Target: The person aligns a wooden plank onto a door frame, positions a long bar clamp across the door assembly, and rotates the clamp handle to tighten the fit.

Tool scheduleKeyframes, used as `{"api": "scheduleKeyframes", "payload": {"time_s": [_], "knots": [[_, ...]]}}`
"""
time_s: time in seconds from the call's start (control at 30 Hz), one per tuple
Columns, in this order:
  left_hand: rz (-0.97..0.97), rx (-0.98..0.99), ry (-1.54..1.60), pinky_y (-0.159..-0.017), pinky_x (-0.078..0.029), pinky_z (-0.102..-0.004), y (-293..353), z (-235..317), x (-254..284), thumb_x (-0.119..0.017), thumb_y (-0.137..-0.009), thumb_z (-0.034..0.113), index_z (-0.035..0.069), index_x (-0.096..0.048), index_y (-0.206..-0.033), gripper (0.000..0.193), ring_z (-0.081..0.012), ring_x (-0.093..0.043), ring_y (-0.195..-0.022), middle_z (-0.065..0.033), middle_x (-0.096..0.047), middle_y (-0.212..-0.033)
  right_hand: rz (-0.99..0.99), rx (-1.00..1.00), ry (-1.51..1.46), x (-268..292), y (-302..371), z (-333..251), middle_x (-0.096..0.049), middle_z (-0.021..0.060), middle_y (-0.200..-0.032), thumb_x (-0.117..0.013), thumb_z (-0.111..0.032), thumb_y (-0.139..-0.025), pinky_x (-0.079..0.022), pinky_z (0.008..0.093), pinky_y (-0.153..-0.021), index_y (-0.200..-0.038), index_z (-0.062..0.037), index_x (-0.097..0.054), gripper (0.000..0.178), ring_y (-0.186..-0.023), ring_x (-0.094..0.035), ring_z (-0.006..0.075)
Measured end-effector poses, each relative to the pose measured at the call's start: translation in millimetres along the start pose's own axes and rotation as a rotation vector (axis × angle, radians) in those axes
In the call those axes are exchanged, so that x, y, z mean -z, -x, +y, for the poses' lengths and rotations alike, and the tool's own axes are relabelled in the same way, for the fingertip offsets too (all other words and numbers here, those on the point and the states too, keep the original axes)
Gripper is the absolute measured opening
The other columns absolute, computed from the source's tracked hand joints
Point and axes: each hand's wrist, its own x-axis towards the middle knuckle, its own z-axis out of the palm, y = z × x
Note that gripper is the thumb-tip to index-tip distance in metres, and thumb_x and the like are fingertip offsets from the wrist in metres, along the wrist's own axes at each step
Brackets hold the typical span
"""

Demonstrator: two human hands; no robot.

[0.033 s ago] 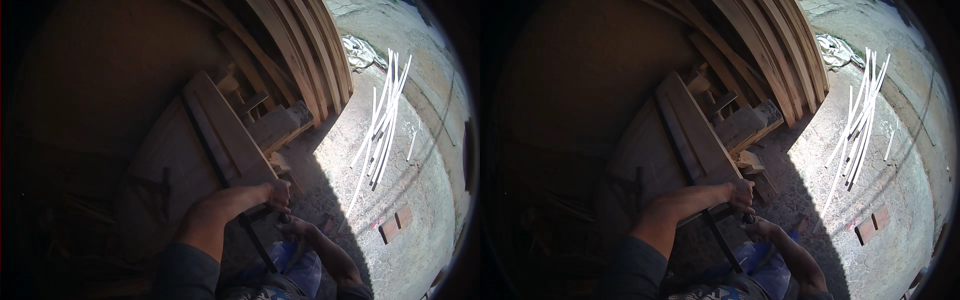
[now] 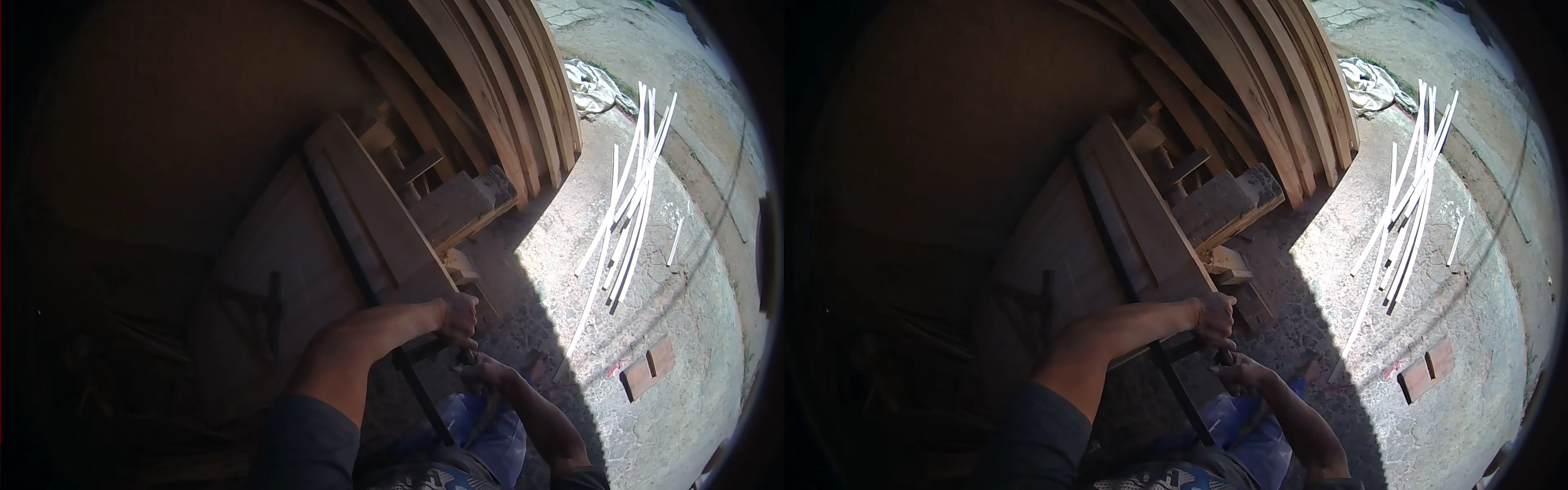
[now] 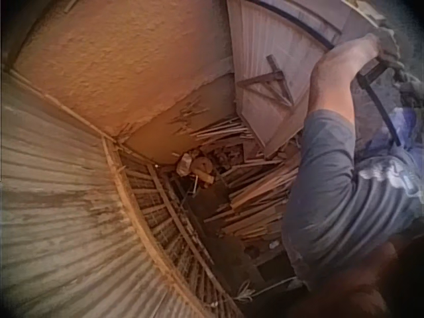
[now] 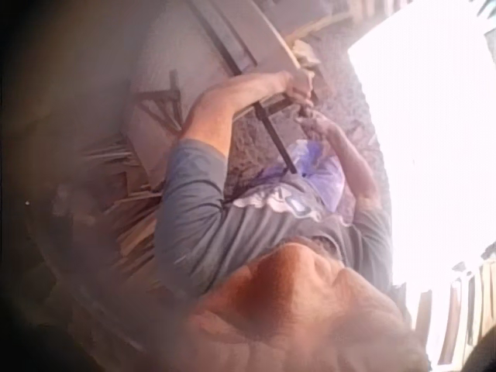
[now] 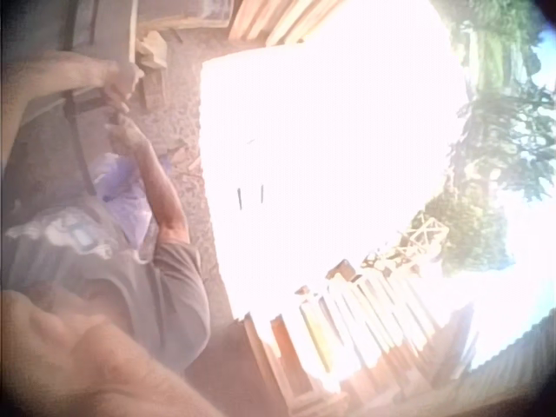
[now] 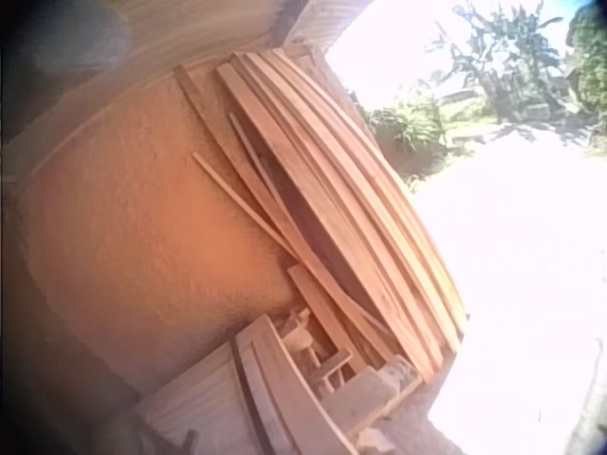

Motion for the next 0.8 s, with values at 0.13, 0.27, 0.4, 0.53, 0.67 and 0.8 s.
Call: {"api": "scheduleKeyframes", "payload": {"time_s": [0.13, 0.27, 0.4, 0.53, 0.67, 0.8], "knots": [[0.16, -0.021, 0.053, -0.085, -0.039, -0.0409, -1.3, 6.0, -22.2, -0.029, -0.101, 0.05, 0.016, -0.076, -0.077, 0.062, -0.0217, -0.068, -0.076, -0.0065, -0.073, -0.077, 0.698, 0.352, 0.623, -71.2, 31.0, -16.6, -0.062, 0.0133, -0.074, -0.073, -0.031, -0.084, -0.053, 0.0417, -0.074, -0.126, -0.0072, -0.049, 0.054, -0.074, -0.066, 0.0358], [0.168, -0.011, 0.029, -0.085, -0.039, -0.0409, -4.2, 7.7, -16.3, -0.03, -0.101, 0.049, 0.016, -0.075, -0.076, 0.061, -0.0215, -0.068, -0.076, -0.0053, -0.074, -0.079, 0.706, 0.212, 0.586, -63.1, 14.0, -10.6, -0.062, 0.0104, -0.07, -0.072, -0.03, -0.086, -0.052, 0.0376, -0.061, -0.118, -0.0047, -0.053, 0.045, -0.061, -0.063, 0.0272], [0.199, -0.027, 0.024, -0.086, -0.04, -0.0416, 1.1, 2.5, -22.0, -0.03, -0.101, 0.048, 0.016, -0.075, -0.075, 0.061, -0.0216, -0.068, -0.078, -0.0049, -0.074, -0.08, 0.092, 0.039, -0.066, -25.1, 16.7, -8.2, -0.062, 0.0064, -0.067, -0.073, -0.032, -0.086, -0.043, 0.0307, -0.045, -0.107, -0.0018, -0.059, 0.039, -0.047, -0.055, 0.0154], [0.223, -0.026, -0.005, -0.085, -0.04, -0.0422, -5.1, 0.8, -23.0, -0.031, -0.101, 0.046, 0.016, -0.074, -0.073, 0.059, -0.0218, -0.068, -0.08, -0.0044, -0.074, -0.079, 0.524, 0.344, 0.405, -43.8, 14.2, 1.8, -0.067, 0.0135, -0.078, -0.073, -0.034, -0.084, -0.052, 0.04, -0.063, -0.11, -0.0008, -0.058, 0.045, -0.064, -0.066, 0.0312], [0.244, -0.028, 0.027, -0.085, -0.04, -0.0417, -8.1, 3.4, -34.5, -0.033, -0.1, 0.046, 0.016, -0.074, -0.074, 0.057, -0.022, -0.068, -0.08, -0.0045, -0.074, -0.079, 0.759, 0.253, 0.701, -75.9, 20.0, -13.8, -0.069, 0.0154, -0.097, -0.071, -0.026, -0.085, -0.054, 0.0387, -0.079, -0.11, 0.0001, -0.056, 0.039, -0.085, -0.069, 0.0311], [0.176, 0.003, -0.011, -0.089, -0.041, -0.0415, 1.5, 5.2, -18.7, -0.033, -0.099, 0.047, 0.02, -0.076, -0.085, 0.053, -0.0202, -0.069, -0.091, -0.0023, -0.075, -0.089, 0.34, 0.219, 0.355, -33.0, 4.8, 16.8, -0.069, 0.0152, -0.086, -0.07, -0.03, -0.086, -0.054, 0.0432, -0.077, -0.117, -0.0015, -0.055, 0.045, -0.078, -0.068, 0.0367]]}}
